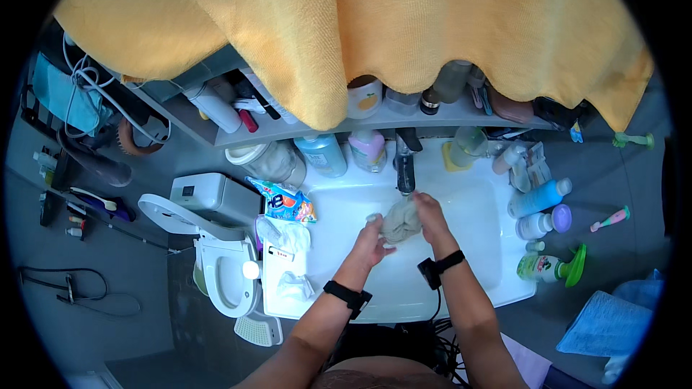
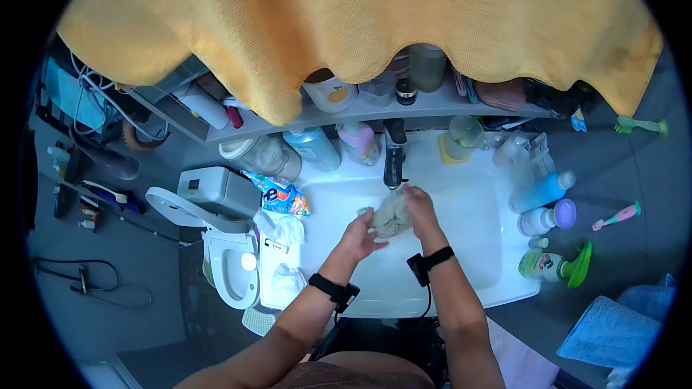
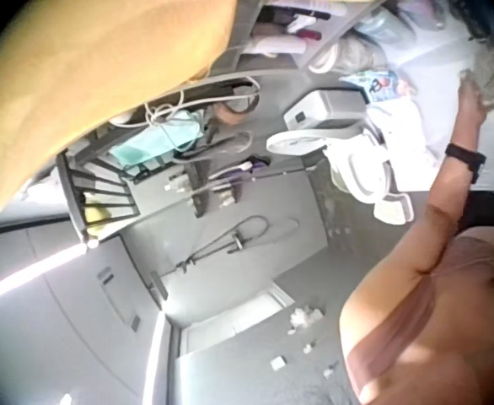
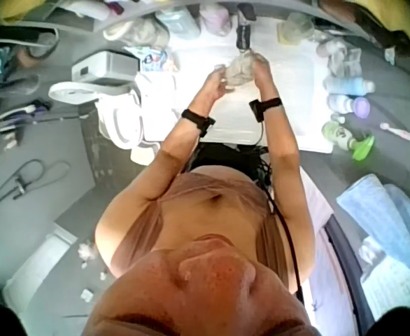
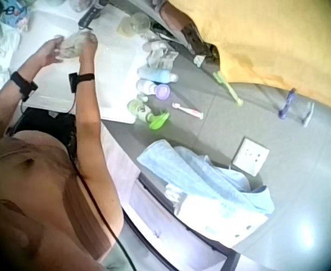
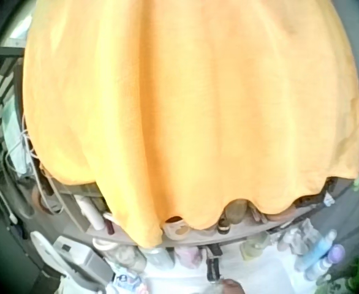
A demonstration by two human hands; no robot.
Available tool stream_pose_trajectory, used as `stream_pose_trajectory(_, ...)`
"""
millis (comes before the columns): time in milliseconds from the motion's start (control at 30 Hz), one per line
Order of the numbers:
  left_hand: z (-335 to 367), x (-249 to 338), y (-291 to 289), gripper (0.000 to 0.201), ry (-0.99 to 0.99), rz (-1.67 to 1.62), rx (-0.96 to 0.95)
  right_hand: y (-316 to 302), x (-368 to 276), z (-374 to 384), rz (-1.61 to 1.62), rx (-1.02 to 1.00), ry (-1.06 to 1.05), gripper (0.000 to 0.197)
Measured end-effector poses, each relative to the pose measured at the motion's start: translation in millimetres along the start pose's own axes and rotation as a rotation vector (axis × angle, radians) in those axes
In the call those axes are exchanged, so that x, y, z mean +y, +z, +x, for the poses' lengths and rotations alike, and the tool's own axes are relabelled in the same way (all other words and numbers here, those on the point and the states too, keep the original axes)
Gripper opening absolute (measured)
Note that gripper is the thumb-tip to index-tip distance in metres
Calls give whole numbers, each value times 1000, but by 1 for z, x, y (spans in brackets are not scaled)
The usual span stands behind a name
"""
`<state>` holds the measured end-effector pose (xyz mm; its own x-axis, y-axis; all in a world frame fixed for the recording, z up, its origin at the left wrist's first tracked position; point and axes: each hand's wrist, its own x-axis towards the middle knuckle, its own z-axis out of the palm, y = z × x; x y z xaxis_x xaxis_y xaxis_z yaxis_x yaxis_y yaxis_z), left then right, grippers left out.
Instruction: The person cleans a bathroom sink and surrounding containers by applying a liquid from a pink bottle to a white cloth and wiping the surfaces, then rinsing the cloth and wiping again.
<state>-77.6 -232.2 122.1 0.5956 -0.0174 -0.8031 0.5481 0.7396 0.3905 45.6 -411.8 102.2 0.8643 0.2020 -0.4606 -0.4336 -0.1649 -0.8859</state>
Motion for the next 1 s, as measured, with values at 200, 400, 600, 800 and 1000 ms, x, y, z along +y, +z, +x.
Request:
stream_pose_trajectory(200,38,-14,-66,63,-90,-473,-430,88,-10,-124,-374,-209,-544,32)
stream_pose_trajectory(400,29,-36,31,44,-36,-222,-325,-7,22,-21,-582,386,-551,23)
stream_pose_trajectory(600,45,7,-52,41,4,-452,-443,87,-16,-120,-342,-88,-479,57)
stream_pose_trajectory(800,9,-48,71,55,-105,-248,-312,-9,6,-44,-412,231,-364,59)
stream_pose_trajectory(1000,19,-8,25,64,91,-226,-181,53,-14,-100,-458,-41,-464,66)
